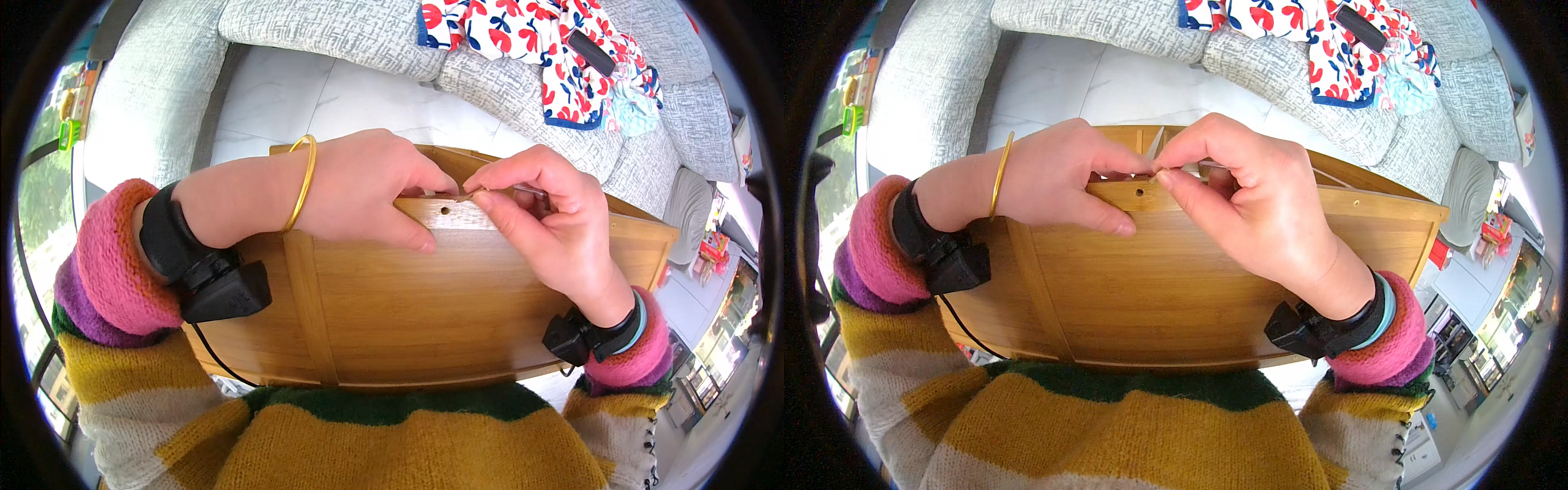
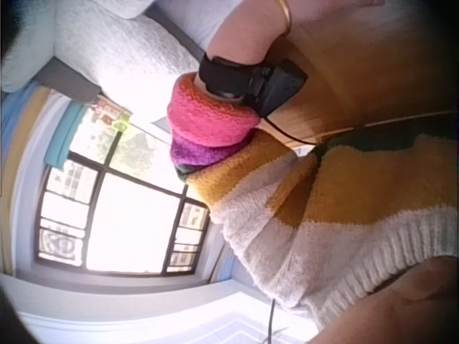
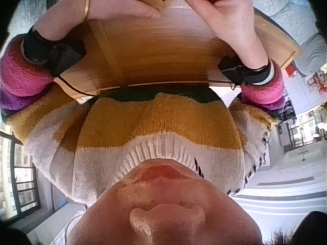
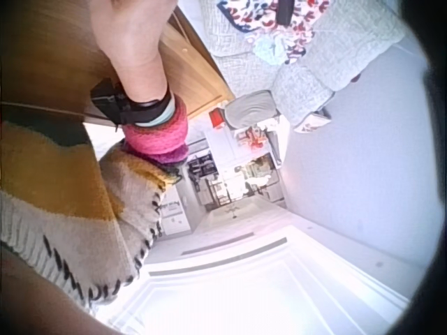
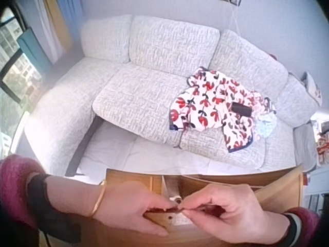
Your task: The person assembles a wooden furniture piece by inserting dowels into pre-drilled holes and joining panels. They repeatedly flip the panel to access different sides and continue inserting dowels until the clip ends.
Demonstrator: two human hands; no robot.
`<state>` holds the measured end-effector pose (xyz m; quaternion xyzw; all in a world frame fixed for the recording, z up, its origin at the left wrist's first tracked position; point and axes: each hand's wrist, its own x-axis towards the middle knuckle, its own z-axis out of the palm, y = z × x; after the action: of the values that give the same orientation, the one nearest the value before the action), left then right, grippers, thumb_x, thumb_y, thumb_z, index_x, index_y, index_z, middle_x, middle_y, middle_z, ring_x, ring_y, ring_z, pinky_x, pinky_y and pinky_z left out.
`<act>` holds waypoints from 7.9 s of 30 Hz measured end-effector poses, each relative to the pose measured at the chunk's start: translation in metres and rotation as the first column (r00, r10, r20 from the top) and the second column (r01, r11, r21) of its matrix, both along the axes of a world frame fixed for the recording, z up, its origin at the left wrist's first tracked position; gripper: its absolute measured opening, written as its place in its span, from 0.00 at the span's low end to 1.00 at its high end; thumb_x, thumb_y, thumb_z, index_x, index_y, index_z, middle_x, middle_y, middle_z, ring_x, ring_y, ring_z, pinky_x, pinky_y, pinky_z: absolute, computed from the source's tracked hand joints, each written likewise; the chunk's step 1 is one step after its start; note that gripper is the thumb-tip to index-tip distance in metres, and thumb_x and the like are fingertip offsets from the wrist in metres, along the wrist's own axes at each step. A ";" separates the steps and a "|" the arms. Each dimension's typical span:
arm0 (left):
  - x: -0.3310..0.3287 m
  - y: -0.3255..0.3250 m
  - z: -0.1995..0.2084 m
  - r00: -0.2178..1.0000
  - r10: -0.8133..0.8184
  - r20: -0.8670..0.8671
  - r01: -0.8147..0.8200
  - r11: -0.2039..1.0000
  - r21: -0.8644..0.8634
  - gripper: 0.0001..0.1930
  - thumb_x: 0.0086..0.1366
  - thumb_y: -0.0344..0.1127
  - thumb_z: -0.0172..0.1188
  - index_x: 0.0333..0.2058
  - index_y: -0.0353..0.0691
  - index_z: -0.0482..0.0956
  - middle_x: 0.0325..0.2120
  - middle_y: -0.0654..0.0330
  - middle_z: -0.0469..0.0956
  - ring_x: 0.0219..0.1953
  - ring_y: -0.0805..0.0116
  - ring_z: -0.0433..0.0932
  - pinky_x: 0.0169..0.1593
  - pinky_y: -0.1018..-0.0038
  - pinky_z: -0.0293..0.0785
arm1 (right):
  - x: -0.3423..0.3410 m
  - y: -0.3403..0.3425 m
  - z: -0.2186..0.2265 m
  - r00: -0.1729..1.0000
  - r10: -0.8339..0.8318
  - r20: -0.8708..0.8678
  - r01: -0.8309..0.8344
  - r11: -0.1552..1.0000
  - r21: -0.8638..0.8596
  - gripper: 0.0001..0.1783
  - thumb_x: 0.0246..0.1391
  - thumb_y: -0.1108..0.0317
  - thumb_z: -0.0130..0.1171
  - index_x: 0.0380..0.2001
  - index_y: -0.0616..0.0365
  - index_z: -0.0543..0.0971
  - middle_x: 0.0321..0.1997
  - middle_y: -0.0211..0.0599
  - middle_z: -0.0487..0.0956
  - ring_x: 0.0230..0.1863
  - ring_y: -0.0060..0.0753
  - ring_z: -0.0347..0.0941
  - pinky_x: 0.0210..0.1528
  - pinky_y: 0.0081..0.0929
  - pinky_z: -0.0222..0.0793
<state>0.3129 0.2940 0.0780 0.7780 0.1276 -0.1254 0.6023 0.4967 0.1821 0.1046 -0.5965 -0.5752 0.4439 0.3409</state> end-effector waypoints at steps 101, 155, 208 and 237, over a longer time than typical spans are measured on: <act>0.014 -0.042 -0.009 0.821 0.361 0.443 -0.557 0.679 0.478 0.07 0.53 0.38 0.61 0.29 0.43 0.82 0.29 0.59 0.77 0.37 0.58 0.75 0.41 0.66 0.71 | 0.024 -0.010 0.002 0.873 0.023 0.488 -0.084 0.991 0.103 0.18 0.58 0.59 0.43 0.30 0.62 0.75 0.30 0.46 0.78 0.34 0.43 0.75 0.38 0.36 0.68; 0.012 -0.053 -0.003 0.891 0.283 0.356 -0.455 0.562 0.691 0.13 0.62 0.44 0.52 0.29 0.44 0.80 0.29 0.57 0.72 0.36 0.56 0.73 0.39 0.61 0.70 | 0.016 0.021 0.026 0.537 0.288 0.793 -0.654 0.736 0.176 0.05 0.51 0.64 0.54 0.25 0.52 0.74 0.21 0.41 0.75 0.25 0.48 0.73 0.28 0.41 0.68; 0.011 -0.052 -0.005 0.887 0.302 0.349 -0.462 0.577 0.674 0.12 0.61 0.43 0.52 0.29 0.43 0.81 0.30 0.58 0.74 0.37 0.55 0.74 0.40 0.62 0.70 | 0.002 0.056 0.022 0.603 0.594 0.533 -0.510 0.801 -0.314 0.08 0.47 0.66 0.58 0.21 0.59 0.76 0.21 0.35 0.79 0.23 0.31 0.76 0.27 0.26 0.72; -0.022 -0.045 -0.006 0.948 0.291 0.128 -0.288 0.617 0.732 0.34 0.50 0.65 0.57 0.52 0.53 0.73 0.42 0.51 0.77 0.44 0.52 0.75 0.48 0.62 0.70 | 0.016 0.059 -0.002 0.860 0.220 0.460 -0.326 0.931 0.162 0.18 0.50 0.56 0.60 0.35 0.61 0.79 0.31 0.38 0.80 0.30 0.39 0.76 0.41 0.32 0.72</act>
<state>0.2905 0.2494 0.0721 0.9239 0.2919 0.0347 0.2451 0.5123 0.2410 0.1023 -0.5475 -0.7640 0.2727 0.2053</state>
